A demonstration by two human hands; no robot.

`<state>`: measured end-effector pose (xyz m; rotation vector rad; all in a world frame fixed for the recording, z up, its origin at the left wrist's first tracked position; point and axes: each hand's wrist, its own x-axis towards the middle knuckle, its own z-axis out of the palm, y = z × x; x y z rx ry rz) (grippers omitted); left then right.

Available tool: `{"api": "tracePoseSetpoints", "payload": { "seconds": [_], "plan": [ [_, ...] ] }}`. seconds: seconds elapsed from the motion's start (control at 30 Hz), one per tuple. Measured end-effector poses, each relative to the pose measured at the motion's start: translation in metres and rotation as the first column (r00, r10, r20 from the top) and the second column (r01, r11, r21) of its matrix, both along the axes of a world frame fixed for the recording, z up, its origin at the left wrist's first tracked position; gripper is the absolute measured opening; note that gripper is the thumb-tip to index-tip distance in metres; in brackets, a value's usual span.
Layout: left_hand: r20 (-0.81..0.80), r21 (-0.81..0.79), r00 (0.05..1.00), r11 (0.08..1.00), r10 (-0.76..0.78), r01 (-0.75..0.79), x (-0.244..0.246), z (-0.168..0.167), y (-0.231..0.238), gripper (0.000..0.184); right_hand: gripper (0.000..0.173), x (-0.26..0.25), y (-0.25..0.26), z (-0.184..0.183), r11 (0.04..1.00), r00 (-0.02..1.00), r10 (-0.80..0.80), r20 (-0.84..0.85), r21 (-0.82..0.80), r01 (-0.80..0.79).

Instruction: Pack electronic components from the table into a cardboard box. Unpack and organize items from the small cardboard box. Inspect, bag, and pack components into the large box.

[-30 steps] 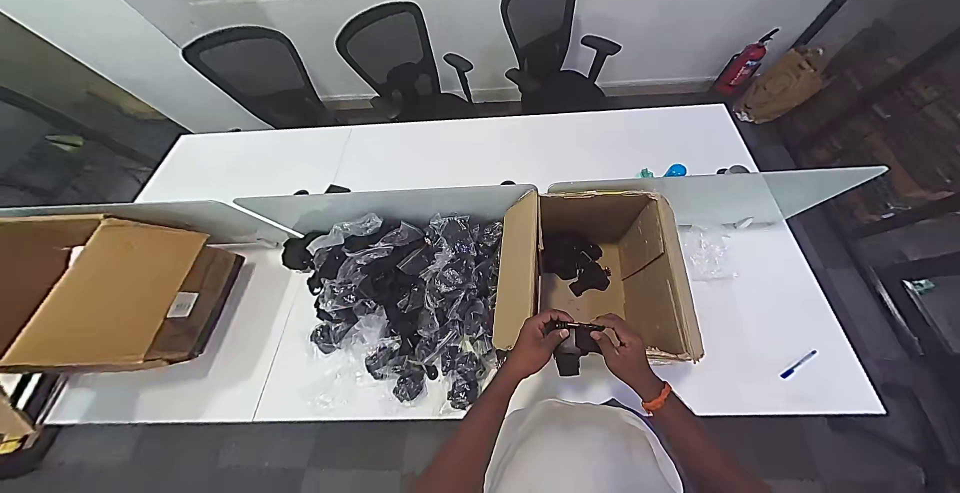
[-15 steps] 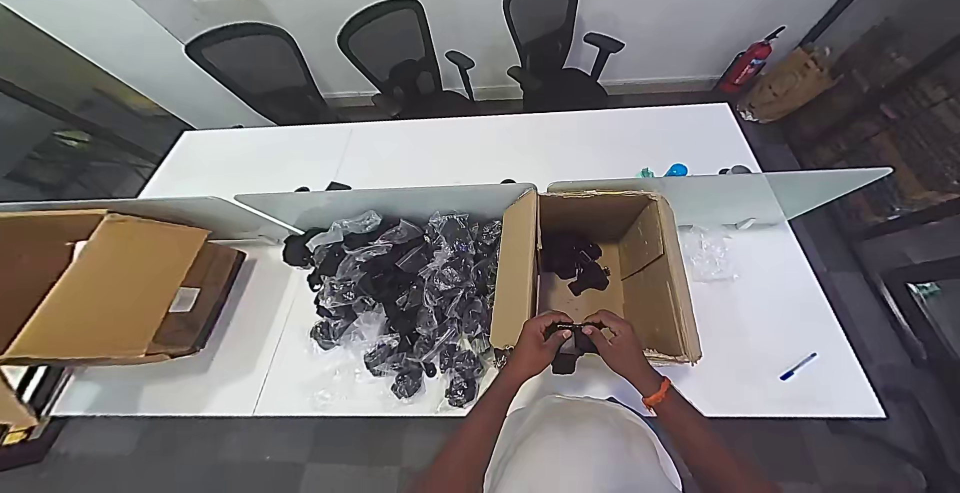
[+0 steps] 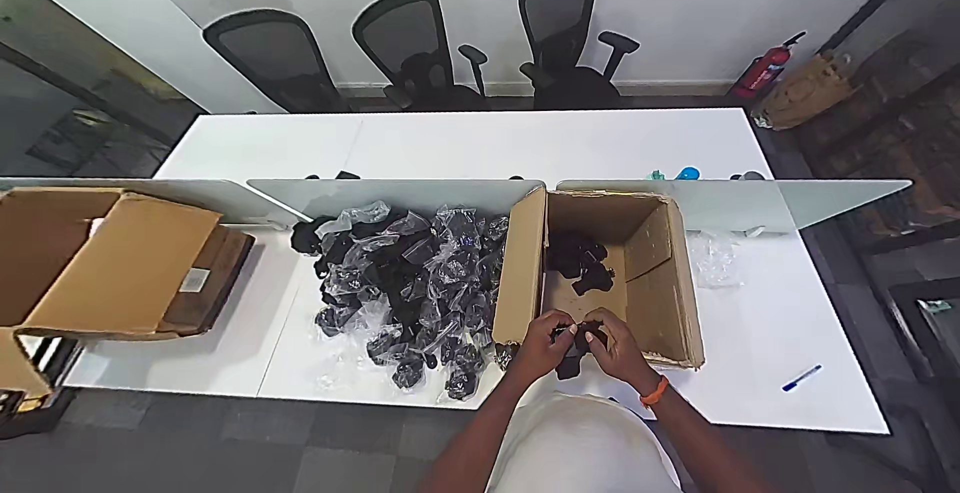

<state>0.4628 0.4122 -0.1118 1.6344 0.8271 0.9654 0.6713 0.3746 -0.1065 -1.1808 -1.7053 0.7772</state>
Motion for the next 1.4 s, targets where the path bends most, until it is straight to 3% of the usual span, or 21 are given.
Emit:
{"api": "tracePoseSetpoints", "payload": {
  "seconds": [0.37, 0.63, 0.87, 1.03, 1.2, 1.4],
  "plan": [
    [0.005, 0.057, 1.0, 0.998, 0.005, -0.005, -0.0008, -0.0035, -0.0041, 0.019, 0.028, -0.0012, -0.0002, -0.0047, 0.999, 0.998, -0.05, 0.029, 0.021, 0.049],
    [0.002, 0.134, 0.998, 0.989, 0.057, -0.057, -0.0011, -0.0061, -0.0047, 0.017, 0.034, -0.0062, 0.0007, -0.0009, 0.993, 0.982, -0.074, 0.174, -0.08, 0.089],
    [0.005, 0.138, 1.0, 0.99, 0.03, -0.03, -0.0005, -0.0055, -0.0053, 0.019, 0.045, -0.0031, -0.0045, -0.002, 0.999, 0.997, -0.029, 0.077, -0.026, 0.031],
    [0.019, 0.142, 1.0, 0.99, 0.003, -0.006, -0.0012, -0.0069, -0.0049, 0.02, 0.025, 0.0008, -0.0044, -0.0035, 0.998, 1.0, 0.022, 0.001, 0.055, -0.023],
    [0.046, 0.101, 0.999, 0.995, -0.01, 0.005, -0.0027, -0.0041, -0.007, 0.034, 0.027, 0.0006, -0.0014, -0.0043, 1.0, 1.0, 0.005, 0.02, -0.016, -0.004],
    [0.016, 0.13, 1.0, 0.991, -0.017, 0.015, -0.002, -0.0056, -0.0044, 0.015, 0.037, -0.0018, 0.0004, -0.0063, 0.995, 0.989, -0.065, 0.13, -0.065, 0.074]
  ]
}}
